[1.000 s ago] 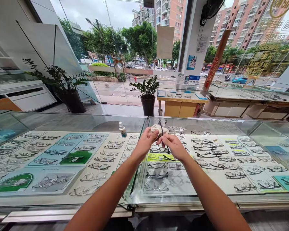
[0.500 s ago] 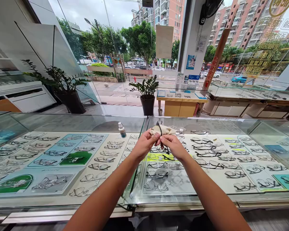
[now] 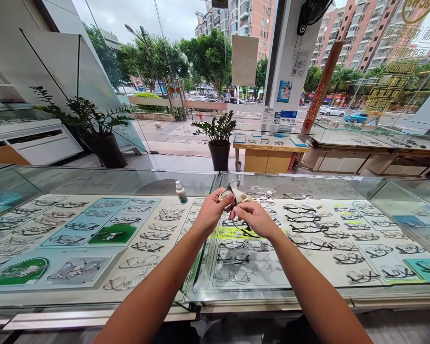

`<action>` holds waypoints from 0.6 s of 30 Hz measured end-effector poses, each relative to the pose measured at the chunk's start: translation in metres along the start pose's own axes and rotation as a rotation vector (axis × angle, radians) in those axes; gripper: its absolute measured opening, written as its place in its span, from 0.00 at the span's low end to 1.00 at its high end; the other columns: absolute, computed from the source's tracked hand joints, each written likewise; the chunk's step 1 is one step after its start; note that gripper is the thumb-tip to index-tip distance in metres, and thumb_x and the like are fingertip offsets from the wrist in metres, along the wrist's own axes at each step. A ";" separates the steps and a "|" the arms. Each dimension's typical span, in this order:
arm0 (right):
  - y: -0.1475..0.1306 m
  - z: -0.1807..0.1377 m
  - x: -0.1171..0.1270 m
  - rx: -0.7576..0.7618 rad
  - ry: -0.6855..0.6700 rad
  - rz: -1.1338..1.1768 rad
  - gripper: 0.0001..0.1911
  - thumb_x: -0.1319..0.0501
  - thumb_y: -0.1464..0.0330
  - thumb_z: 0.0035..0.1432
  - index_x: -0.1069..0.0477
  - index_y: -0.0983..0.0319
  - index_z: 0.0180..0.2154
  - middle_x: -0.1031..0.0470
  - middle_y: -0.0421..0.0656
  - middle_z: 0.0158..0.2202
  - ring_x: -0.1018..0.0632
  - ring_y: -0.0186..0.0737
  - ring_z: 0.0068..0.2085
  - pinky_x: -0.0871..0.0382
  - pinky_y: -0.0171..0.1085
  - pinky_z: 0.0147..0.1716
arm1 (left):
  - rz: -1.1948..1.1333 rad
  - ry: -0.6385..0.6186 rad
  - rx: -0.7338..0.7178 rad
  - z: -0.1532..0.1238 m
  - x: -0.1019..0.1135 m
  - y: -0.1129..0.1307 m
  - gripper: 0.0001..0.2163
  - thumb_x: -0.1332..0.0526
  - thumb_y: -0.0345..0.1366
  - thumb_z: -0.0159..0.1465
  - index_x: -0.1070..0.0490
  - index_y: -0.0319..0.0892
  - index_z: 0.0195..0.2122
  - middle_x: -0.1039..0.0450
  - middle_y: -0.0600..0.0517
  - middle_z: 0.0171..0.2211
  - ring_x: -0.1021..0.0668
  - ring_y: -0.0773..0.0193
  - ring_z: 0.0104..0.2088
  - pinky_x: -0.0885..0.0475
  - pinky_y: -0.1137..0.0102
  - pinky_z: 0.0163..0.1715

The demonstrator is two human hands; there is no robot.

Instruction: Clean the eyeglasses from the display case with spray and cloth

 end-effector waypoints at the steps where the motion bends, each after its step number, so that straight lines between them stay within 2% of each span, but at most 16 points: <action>1: 0.000 0.000 -0.001 0.004 -0.007 -0.001 0.28 0.40 0.43 0.69 0.19 0.58 0.33 0.25 0.43 0.31 0.29 0.43 0.36 0.33 0.42 0.39 | 0.002 0.008 -0.004 0.000 0.001 0.000 0.24 0.25 0.54 0.61 0.35 0.42 0.31 0.29 0.57 0.22 0.28 0.70 0.19 0.38 0.72 0.24; 5: 0.001 0.001 -0.003 0.017 0.004 0.007 0.27 0.40 0.45 0.71 0.20 0.59 0.33 0.24 0.42 0.33 0.29 0.42 0.36 0.35 0.41 0.41 | -0.021 0.039 0.008 0.001 0.004 -0.005 0.25 0.26 0.56 0.62 0.36 0.43 0.31 0.30 0.57 0.22 0.29 0.70 0.19 0.39 0.73 0.22; 8: 0.002 0.001 -0.003 0.022 0.028 0.017 0.26 0.40 0.47 0.71 0.21 0.59 0.31 0.25 0.41 0.32 0.29 0.41 0.36 0.37 0.40 0.41 | -0.077 0.038 0.052 0.001 0.004 -0.009 0.24 0.27 0.56 0.63 0.35 0.43 0.33 0.30 0.58 0.23 0.29 0.70 0.19 0.36 0.72 0.22; 12: 0.002 0.001 -0.005 0.025 0.005 0.028 0.25 0.40 0.49 0.71 0.21 0.60 0.31 0.24 0.41 0.32 0.30 0.40 0.36 0.38 0.39 0.40 | -0.157 0.093 0.058 0.002 0.009 -0.011 0.23 0.23 0.52 0.59 0.30 0.41 0.36 0.25 0.54 0.29 0.24 0.68 0.26 0.29 0.72 0.28; 18: 0.009 0.003 -0.003 -0.016 0.036 0.048 0.24 0.38 0.48 0.69 0.21 0.59 0.31 0.23 0.42 0.31 0.29 0.40 0.35 0.36 0.39 0.40 | -0.174 0.088 0.058 0.002 0.002 -0.019 0.24 0.24 0.55 0.60 0.25 0.38 0.40 0.24 0.52 0.31 0.26 0.67 0.27 0.32 0.71 0.24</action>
Point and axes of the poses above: each hand's wrist, its own z-axis towards the middle knuckle, its own x-axis out of the back of the hand, y = z × x, the point moved 8 cm from there along z, towards the middle knuckle
